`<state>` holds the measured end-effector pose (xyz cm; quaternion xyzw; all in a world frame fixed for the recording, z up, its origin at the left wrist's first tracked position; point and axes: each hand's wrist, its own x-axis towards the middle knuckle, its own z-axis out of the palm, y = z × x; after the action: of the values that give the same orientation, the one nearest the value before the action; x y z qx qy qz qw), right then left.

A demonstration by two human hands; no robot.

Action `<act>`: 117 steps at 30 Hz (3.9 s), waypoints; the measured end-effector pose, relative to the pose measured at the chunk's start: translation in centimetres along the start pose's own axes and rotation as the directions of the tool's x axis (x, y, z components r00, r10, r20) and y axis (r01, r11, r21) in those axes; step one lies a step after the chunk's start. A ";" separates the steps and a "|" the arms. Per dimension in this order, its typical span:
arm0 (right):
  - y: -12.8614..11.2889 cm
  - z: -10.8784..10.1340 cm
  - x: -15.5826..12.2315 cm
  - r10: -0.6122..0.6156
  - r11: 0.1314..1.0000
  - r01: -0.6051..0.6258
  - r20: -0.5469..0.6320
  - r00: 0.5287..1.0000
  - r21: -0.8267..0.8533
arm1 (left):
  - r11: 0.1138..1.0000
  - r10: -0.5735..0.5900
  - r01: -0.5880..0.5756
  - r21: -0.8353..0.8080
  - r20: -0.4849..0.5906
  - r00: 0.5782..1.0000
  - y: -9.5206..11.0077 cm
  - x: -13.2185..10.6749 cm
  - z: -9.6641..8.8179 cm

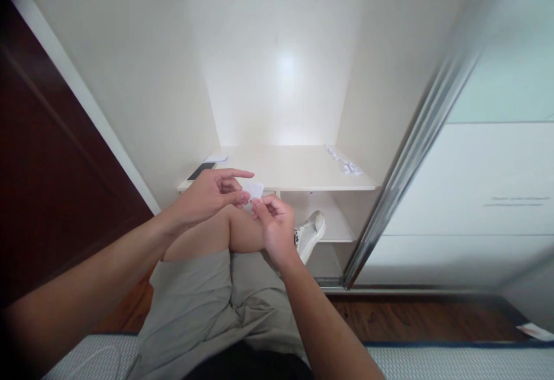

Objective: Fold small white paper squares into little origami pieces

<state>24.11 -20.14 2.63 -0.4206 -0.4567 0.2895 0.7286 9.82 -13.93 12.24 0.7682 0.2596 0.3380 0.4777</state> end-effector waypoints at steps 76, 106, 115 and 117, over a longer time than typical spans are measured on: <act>19.5 -1.2 33.8 0.070 0.938 0.133 0.550 0.832 -0.321 | 0.984 -0.072 0.034 -0.177 -0.213 0.974 -25.4 25.1 -8.7; 18.4 -0.9 33.1 -0.183 0.829 0.426 0.543 0.819 -0.364 | 0.983 0.163 -0.108 0.151 -0.425 0.890 -24.4 25.2 -8.7; 18.7 -0.8 32.9 -0.147 0.891 0.329 0.487 0.861 -0.314 | 0.974 0.224 -0.193 0.118 -0.400 0.889 -24.5 24.9 -8.7; 18.7 -0.7 32.9 -0.126 0.904 0.299 0.479 0.869 -0.305 | 0.974 0.228 -0.207 0.097 -0.381 0.896 -24.5 25.0 -8.8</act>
<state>37.71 15.01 -0.04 -0.4178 -0.7024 0.2041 0.5389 17.11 19.00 -0.53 0.7223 0.2709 0.5282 0.3548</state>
